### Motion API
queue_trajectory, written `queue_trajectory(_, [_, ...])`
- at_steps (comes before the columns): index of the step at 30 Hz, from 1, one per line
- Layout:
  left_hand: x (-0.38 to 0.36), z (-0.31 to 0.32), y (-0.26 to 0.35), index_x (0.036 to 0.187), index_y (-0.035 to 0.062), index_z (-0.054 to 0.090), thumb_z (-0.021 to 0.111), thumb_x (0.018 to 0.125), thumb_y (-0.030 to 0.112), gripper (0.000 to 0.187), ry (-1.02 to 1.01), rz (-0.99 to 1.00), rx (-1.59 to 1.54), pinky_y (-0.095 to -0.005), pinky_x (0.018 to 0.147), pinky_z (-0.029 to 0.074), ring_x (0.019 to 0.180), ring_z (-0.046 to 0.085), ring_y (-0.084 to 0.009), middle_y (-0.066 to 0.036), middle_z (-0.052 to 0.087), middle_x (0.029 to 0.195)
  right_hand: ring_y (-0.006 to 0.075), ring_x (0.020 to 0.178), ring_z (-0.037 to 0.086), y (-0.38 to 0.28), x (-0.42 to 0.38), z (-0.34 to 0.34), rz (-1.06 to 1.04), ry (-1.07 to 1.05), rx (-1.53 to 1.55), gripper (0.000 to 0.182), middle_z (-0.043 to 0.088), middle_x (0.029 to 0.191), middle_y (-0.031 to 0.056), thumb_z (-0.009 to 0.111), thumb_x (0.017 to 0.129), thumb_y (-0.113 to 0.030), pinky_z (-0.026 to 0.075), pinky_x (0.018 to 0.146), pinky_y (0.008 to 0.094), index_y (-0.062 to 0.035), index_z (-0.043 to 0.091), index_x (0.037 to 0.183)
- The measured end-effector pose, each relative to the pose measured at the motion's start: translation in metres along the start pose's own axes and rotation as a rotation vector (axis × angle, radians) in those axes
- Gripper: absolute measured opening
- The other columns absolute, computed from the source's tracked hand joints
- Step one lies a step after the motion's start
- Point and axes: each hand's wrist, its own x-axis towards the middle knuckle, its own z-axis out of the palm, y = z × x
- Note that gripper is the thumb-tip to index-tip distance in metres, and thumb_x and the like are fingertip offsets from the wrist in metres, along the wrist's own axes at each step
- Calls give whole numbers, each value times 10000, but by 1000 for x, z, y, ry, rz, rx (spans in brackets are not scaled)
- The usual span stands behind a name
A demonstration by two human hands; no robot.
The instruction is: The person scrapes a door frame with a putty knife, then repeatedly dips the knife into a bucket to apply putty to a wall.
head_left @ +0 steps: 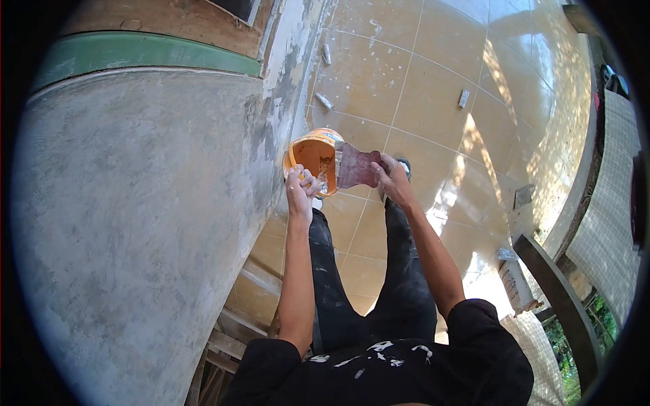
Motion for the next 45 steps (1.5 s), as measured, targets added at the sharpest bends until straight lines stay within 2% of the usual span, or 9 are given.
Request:
queue_trajectory(7, [-4, -41, 5, 840, 163, 375, 445, 908, 265, 141, -22, -16, -1, -222, 539, 311, 502, 260, -48, 53, 261, 643, 83, 728, 510, 16, 23, 17, 226, 46, 474, 227, 563, 867, 8, 501, 953, -203, 418, 617, 232, -2, 532, 1055])
queue_trajectory(14, [-31, -78, 13, 793, 155, 324, 423, 944, 257, 207, -69, 12, 49, -192, 480, 219, 521, 247, -39, 48, 251, 648, 65, 742, 555, 12, 70, 90, 223, 53, 611, 289, 624, 886, 21, 598, 908, -205, 433, 619, 216, -9, 540, 1113])
queue_trajectory(23, [-57, -128, 9, 830, 141, 327, 420, 958, 283, 212, -10, -94, 157, -198, 511, 249, 521, 258, -44, 48, 248, 645, 157, 834, 626, 23, 136, 202, 280, -232, 1014, 397, 627, 1016, 78, 700, 821, -120, 529, 730, 291, 32, 536, 1149])
queue_trajectory(28, [-69, -138, 4, 843, 134, 321, 423, 959, 273, 207, 20, -155, 134, -192, 492, 237, 515, 254, -42, 48, 247, 639, 161, 814, 638, 39, 152, 247, 316, -253, 993, 470, 652, 990, 96, 727, 800, -144, 532, 697, 285, 58, 523, 1172])
queue_trajectory(34, [-71, -147, -2, 820, 134, 325, 417, 966, 270, 220, -8, -183, 158, -193, 478, 230, 513, 246, -42, 53, 235, 640, 131, 667, 613, 75, 161, 254, 217, 99, 415, 261, 673, 835, 78, 677, 808, -65, 497, 598, 255, 35, 622, 1043])
queue_trajectory(36, [-71, -147, -3, 817, 134, 326, 418, 966, 265, 219, -17, -173, 139, -192, 477, 228, 513, 243, -42, 54, 235, 639, 160, 708, 652, 70, 158, 244, 211, 233, 313, 250, 692, 813, 152, 677, 765, -67, 520, 639, 298, 40, 654, 990])
queue_trajectory(38, [-72, -148, -6, 817, 132, 328, 424, 965, 260, 218, -46, -149, 140, -189, 476, 222, 512, 235, -39, 56, 235, 638, 159, 671, 644, 46, 148, 240, 209, 204, 294, 217, 693, 808, 154, 657, 784, -73, 509, 607, 303, 34, 663, 973])
queue_trajectory(41, [-70, -146, -7, 830, 130, 338, 428, 963, 260, 207, -25, -154, 120, -185, 475, 219, 516, 236, -33, 58, 243, 640, 76, 563, 501, 7, 134, 245, 115, 12, 367, 162, 648, 727, 43, 627, 835, -63, 404, 496, 247, 49, 662, 945])
queue_trajectory(45, [-69, -142, -3, 819, 154, 312, 389, 975, 261, 205, -50, -154, 133, -198, 515, 244, 517, 241, -39, 61, 217, 632, 61, 587, 508, -47, 99, 228, 131, -27, 400, 172, 650, 744, 41, 630, 847, -81, 417, 513, 238, 46, 656, 961])
